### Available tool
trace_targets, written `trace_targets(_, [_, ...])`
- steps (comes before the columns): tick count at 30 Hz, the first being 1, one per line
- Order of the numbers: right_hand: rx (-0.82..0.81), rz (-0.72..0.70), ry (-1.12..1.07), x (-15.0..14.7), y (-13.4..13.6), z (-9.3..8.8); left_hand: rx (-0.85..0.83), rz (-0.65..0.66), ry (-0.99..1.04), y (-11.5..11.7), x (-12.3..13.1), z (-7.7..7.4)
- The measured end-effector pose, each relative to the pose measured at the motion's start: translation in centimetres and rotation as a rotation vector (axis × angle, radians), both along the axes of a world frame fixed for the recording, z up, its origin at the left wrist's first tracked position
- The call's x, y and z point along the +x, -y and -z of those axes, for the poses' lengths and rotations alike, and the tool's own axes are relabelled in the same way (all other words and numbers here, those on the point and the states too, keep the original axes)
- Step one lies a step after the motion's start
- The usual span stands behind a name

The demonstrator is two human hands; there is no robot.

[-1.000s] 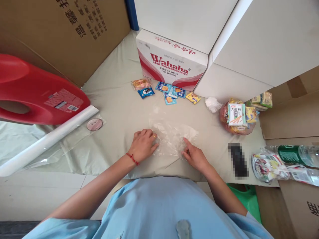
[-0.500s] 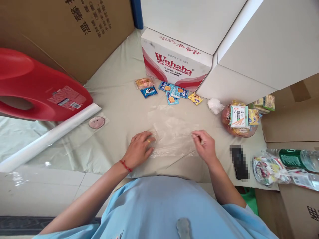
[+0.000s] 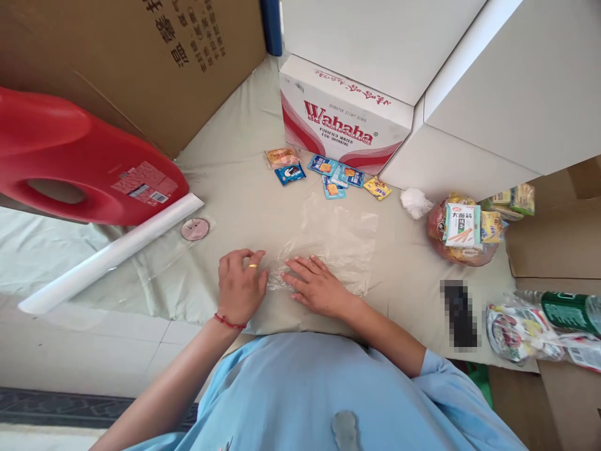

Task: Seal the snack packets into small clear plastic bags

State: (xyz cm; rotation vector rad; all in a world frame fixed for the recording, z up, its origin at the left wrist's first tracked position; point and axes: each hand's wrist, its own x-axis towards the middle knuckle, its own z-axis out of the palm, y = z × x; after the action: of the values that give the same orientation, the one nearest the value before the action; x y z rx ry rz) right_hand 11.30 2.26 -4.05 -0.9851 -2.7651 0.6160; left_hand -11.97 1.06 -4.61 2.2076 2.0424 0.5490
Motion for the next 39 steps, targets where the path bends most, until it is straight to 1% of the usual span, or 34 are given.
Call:
trace_targets(2, [0.011, 0.010, -0.004, -0.6, -0.2, -0.3, -0.072, 0.052, -0.063, -0.4, 0.7, -0.5])
trace_targets(5, [0.023, -0.009, -0.001, -1.6, -0.3, -0.1, -0.206, 0.091, -0.076, -1.4, 1.3, -0.4])
trace_targets(7, [0.026, -0.013, 0.011, -2.0, -0.4, 0.4, -0.241, 0.046, -0.014, -2.0, 0.9, 0.0])
trace_targets(9, [0.034, -0.001, 0.011, -2.1, -0.3, 1.0, -0.226, -0.042, 0.046, -2.5, 0.1, 0.2])
trace_targets(11, [0.045, 0.009, -0.007, -2.0, -0.3, 1.6, -0.180, -0.134, 0.080, -2.7, -0.6, 0.1])
trace_targets(13, [0.052, 0.010, -0.028, -1.8, -0.2, 1.9, -0.139, -0.175, 0.100, -3.0, -0.6, -0.3])
trace_targets(15, [0.058, 0.004, -0.040, -1.7, -0.2, 2.1, -0.130, -0.152, 0.091, -3.4, 0.3, -0.9])
trace_targets(17, [0.060, -0.006, -0.046, -1.6, -0.2, 2.1, -0.165, -0.098, 0.043, -4.2, 1.7, -1.2])
trace_targets(20, [0.064, -0.015, -0.048, -1.7, -0.3, 2.1, -0.248, -0.020, -0.044, -5.6, 4.0, -1.4])
trace_targets(22, [0.073, -0.013, -0.048, -1.7, -0.3, 2.2, -0.311, 0.042, -0.062, -6.5, 4.9, -1.2])
trace_targets(25, [0.082, -0.006, -0.059, -1.6, -0.3, 2.3, -0.405, 0.126, -0.043, -7.5, 5.1, -1.0])
trace_targets(27, [0.077, 0.001, -0.069, -1.6, -0.2, 2.3, -0.425, 0.114, -0.036, -7.8, 4.7, -0.9])
trace_targets(31, [0.064, 0.005, -0.084, -1.5, -0.2, 2.3, -0.414, -0.029, -0.030, -7.9, 3.2, -0.6])
trace_targets(33, [0.061, 0.003, -0.080, -1.5, -0.2, 2.3, -0.406, -0.125, -0.019, -7.7, 2.6, -0.6])
trace_targets(34, [0.061, 0.002, -0.077, -1.5, -0.2, 2.3, -0.378, -0.175, -0.009, -7.4, 2.4, -0.6])
trace_targets(36, [0.062, -0.001, -0.077, -1.5, -0.2, 2.2, -0.255, -0.247, 0.015, -6.7, 2.6, -0.9])
trace_targets(37, [0.064, -0.007, -0.081, -1.5, -0.2, 2.2, -0.171, -0.248, 0.028, -6.3, 2.9, -1.1])
trace_targets(38, [0.066, -0.015, -0.087, -1.5, -0.3, 2.3, -0.093, -0.209, 0.042, -5.9, 3.3, -1.3])
trace_targets(39, [0.068, -0.022, -0.091, -1.5, -0.3, 2.3, -0.038, -0.132, 0.057, -5.5, 3.9, -1.5])
